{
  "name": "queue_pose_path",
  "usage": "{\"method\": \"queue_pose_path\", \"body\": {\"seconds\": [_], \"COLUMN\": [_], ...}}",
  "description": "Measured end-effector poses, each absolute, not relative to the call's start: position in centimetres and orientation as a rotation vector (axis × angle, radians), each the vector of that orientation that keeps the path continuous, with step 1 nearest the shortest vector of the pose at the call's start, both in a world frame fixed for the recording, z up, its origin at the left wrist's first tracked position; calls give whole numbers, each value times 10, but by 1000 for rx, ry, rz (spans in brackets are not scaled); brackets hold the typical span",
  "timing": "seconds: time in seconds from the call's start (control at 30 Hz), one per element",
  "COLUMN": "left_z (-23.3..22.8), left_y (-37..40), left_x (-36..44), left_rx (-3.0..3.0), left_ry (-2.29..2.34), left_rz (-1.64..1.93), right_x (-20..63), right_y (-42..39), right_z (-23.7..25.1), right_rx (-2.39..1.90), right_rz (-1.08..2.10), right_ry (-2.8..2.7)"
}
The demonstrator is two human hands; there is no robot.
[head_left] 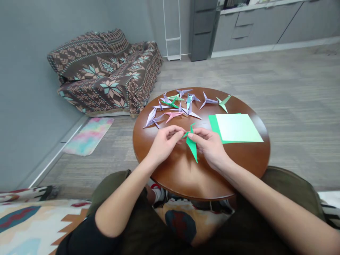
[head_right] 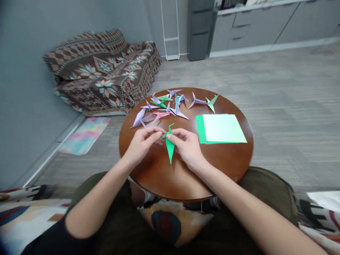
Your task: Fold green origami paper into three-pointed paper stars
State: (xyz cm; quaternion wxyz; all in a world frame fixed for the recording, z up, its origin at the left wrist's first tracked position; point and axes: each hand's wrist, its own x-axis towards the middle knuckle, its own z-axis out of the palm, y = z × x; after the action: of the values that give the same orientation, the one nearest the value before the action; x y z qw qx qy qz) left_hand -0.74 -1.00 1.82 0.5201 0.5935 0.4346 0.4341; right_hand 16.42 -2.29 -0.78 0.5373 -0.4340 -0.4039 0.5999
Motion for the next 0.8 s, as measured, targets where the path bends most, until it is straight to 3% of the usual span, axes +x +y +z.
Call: {"method": "queue_pose_path", "body": {"seconds": [0.23, 0.4, 0.53, 0.8], "left_z": [12, 14, 11, -3], "left_y": [-4, -2, -3, -12], "left_x": [-10, -11, -9, 3], "left_rx": [1323, 975, 737, 1066], "left_ry": [1050, 956, 1067, 1040], "left_rz": [1126, 1314, 1265, 1168], "right_x": [169, 169, 169, 169], "right_y": [-17, -15, -14, -16], "right_z": [-12, -16, -18, -20], "right_rx": [-1029, -1010, -988, -983], "right_rz": [1431, 1402, 1352, 1227], "right_ry": [-986, -962, -996, -1116]}}
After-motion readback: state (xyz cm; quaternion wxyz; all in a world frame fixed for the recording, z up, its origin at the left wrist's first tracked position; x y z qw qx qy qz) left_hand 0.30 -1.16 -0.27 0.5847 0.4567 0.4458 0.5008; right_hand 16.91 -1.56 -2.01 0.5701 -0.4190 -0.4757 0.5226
